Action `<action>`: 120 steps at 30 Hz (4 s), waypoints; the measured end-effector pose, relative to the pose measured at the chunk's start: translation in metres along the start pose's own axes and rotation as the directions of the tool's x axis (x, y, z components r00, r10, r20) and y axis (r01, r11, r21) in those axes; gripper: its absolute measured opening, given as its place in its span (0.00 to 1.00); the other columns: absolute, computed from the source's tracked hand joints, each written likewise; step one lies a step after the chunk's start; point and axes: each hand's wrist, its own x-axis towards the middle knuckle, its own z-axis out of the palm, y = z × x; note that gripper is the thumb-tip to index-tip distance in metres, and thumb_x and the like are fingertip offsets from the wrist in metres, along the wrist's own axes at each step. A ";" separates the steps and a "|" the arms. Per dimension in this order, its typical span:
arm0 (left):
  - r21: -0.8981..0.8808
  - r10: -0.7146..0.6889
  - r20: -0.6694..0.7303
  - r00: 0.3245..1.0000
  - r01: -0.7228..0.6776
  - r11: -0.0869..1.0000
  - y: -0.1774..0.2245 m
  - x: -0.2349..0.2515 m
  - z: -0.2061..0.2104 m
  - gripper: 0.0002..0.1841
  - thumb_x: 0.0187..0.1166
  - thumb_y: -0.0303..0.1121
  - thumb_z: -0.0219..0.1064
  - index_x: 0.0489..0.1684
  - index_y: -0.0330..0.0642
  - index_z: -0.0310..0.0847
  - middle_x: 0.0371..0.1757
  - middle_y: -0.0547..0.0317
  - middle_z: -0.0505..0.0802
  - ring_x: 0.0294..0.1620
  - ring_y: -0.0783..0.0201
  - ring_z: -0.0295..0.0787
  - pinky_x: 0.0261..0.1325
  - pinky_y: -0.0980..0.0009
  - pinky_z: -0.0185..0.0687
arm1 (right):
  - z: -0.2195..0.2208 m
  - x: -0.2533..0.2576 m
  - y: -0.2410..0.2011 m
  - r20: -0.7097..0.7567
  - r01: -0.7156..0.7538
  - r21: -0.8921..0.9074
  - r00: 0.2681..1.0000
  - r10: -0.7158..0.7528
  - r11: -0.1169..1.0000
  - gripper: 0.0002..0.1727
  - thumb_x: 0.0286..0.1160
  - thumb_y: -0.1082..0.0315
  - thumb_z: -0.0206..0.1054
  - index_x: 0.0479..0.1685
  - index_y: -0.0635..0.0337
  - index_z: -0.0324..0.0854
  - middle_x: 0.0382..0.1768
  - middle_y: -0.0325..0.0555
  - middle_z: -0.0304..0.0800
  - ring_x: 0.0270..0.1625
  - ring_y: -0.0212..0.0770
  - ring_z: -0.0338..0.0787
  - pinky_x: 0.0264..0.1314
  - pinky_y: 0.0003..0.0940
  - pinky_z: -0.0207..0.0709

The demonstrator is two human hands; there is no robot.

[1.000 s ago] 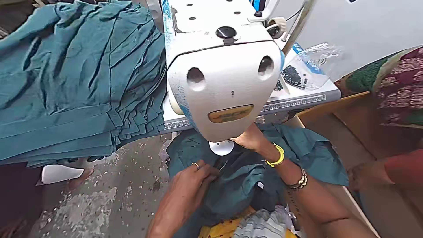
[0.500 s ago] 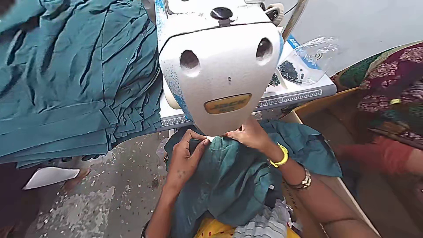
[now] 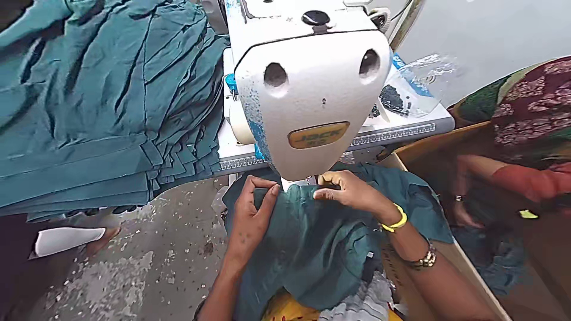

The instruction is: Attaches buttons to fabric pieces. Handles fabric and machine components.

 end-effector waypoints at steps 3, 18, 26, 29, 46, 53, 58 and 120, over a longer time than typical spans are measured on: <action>0.062 -0.141 -0.035 0.989 0.143 0.988 -0.002 0.013 0.014 0.10 0.80 0.33 0.64 0.51 0.38 0.80 0.48 0.62 0.89 0.47 0.78 0.85 0.52 0.79 0.81 | -0.005 0.002 -0.010 -0.207 -0.093 -0.031 0.975 0.084 0.995 0.15 0.83 0.55 0.67 0.36 0.57 0.86 0.24 0.28 0.78 0.28 0.19 0.73 0.36 0.22 0.68; 0.132 -0.180 -0.095 0.979 0.192 0.972 -0.011 0.020 0.025 0.21 0.79 0.36 0.63 0.64 0.29 0.75 0.52 0.56 0.89 0.53 0.80 0.85 0.58 0.80 0.81 | -0.051 0.035 0.031 -0.499 -0.114 -0.692 0.789 -0.358 0.713 0.09 0.80 0.71 0.67 0.45 0.67 0.91 0.43 0.61 0.89 0.49 0.61 0.91 0.48 0.57 0.84; 0.137 -0.235 -0.046 0.971 0.239 0.961 -0.007 0.023 0.018 0.20 0.79 0.35 0.63 0.62 0.30 0.77 0.50 0.59 0.90 0.51 0.84 0.85 0.56 0.83 0.80 | -0.056 0.052 0.047 -0.426 -0.135 -0.819 0.793 -0.435 0.558 0.08 0.74 0.74 0.72 0.49 0.67 0.88 0.47 0.61 0.85 0.52 0.63 0.88 0.44 0.54 0.84; 0.101 -0.224 -0.062 0.973 0.229 0.968 -0.009 0.022 0.022 0.18 0.78 0.33 0.64 0.61 0.29 0.77 0.48 0.60 0.89 0.49 0.85 0.85 0.55 0.84 0.80 | -0.058 0.045 0.052 -0.434 -0.030 -0.791 0.731 -0.526 0.611 0.06 0.75 0.72 0.70 0.39 0.68 0.86 0.41 0.62 0.86 0.46 0.63 0.89 0.41 0.54 0.83; 0.048 0.184 0.349 0.919 -0.213 0.976 0.015 -0.009 0.003 0.22 0.86 0.45 0.61 0.19 0.42 0.75 0.11 0.68 0.73 0.14 0.85 0.66 0.18 0.87 0.60 | 0.002 0.026 -0.020 -0.038 0.434 -0.852 0.506 -0.862 0.293 0.12 0.81 0.68 0.63 0.27 0.57 0.85 0.25 0.46 0.90 0.33 0.42 0.91 0.35 0.34 0.80; -0.011 0.171 0.176 0.969 -0.172 0.985 0.018 -0.015 -0.039 0.12 0.85 0.50 0.63 0.44 0.59 0.89 0.41 0.84 0.94 0.42 0.92 0.87 0.47 0.90 0.82 | 0.017 0.008 -0.030 -0.026 0.522 -0.215 0.842 -0.539 0.825 0.18 0.88 0.56 0.61 0.42 0.65 0.83 0.35 0.45 0.90 0.44 0.33 0.88 0.54 0.28 0.79; 0.159 -0.216 -0.104 0.971 0.231 0.960 -0.022 -0.004 -0.091 0.07 0.80 0.38 0.65 0.41 0.47 0.85 0.29 0.83 0.90 0.29 0.89 0.85 0.34 0.87 0.83 | 0.009 0.019 -0.019 -0.247 0.192 -0.270 0.933 -0.261 0.943 0.18 0.75 0.54 0.72 0.42 0.64 0.82 0.31 0.44 0.87 0.39 0.37 0.86 0.49 0.44 0.75; -0.016 -0.226 0.024 0.974 0.227 0.974 -0.022 0.027 0.021 0.28 0.81 0.38 0.63 0.74 0.28 0.64 0.59 0.54 0.87 0.53 0.77 0.87 0.56 0.79 0.83 | -0.064 0.036 0.050 -0.578 0.002 -0.585 0.700 -0.419 0.811 0.06 0.76 0.75 0.69 0.45 0.69 0.86 0.40 0.58 0.90 0.40 0.52 0.91 0.47 0.49 0.85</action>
